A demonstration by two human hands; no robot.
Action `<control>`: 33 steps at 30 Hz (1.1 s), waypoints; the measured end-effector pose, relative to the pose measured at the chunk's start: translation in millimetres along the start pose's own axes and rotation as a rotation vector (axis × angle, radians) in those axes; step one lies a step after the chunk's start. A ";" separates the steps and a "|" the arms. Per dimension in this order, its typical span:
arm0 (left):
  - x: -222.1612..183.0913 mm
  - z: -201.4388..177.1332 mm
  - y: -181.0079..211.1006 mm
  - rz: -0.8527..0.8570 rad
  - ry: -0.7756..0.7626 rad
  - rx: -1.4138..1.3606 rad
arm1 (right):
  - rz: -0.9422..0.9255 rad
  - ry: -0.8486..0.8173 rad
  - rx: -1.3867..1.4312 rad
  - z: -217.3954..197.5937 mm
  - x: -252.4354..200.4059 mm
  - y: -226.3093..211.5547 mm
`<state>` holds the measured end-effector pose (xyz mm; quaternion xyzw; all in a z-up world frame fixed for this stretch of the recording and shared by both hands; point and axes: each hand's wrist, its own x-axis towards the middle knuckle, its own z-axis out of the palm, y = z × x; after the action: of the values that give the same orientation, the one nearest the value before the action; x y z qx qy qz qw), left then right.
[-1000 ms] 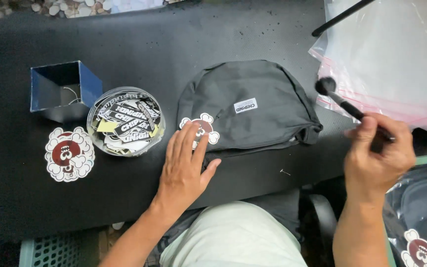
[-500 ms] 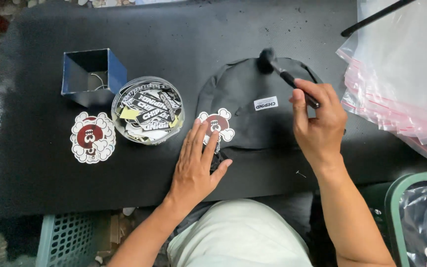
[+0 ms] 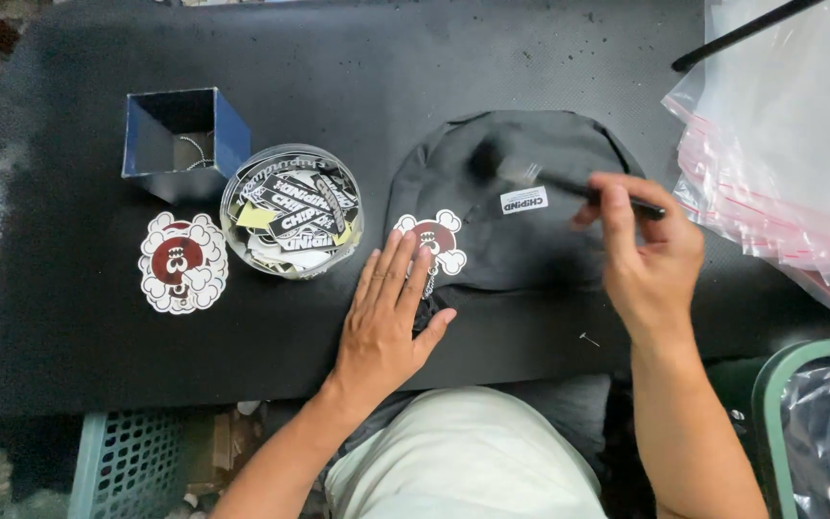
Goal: Applying a sticker to a bag, cleaning it with a brush, and then placing it into a plastic zip-lock sleeve and sealing it.
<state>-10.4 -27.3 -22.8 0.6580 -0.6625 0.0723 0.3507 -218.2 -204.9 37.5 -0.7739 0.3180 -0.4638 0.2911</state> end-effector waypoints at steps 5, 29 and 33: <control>-2.1 -8.6 0.4 -0.027 -0.110 0.032 | 0.201 0.078 -0.328 -33.5 -24.4 -25.3; 22.1 -10.1 14.1 0.253 -0.218 0.448 | 0.722 -0.111 -0.678 -78.2 -32.4 -15.2; 23.5 -8.8 14.7 0.237 -0.196 0.429 | 0.869 -0.159 -0.590 -73.3 -27.7 11.7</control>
<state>-18.1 -39.8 2.3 0.6390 -0.7352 0.1876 0.1262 -297.1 -202.6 43.4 -0.6527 0.7033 -0.1310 0.2494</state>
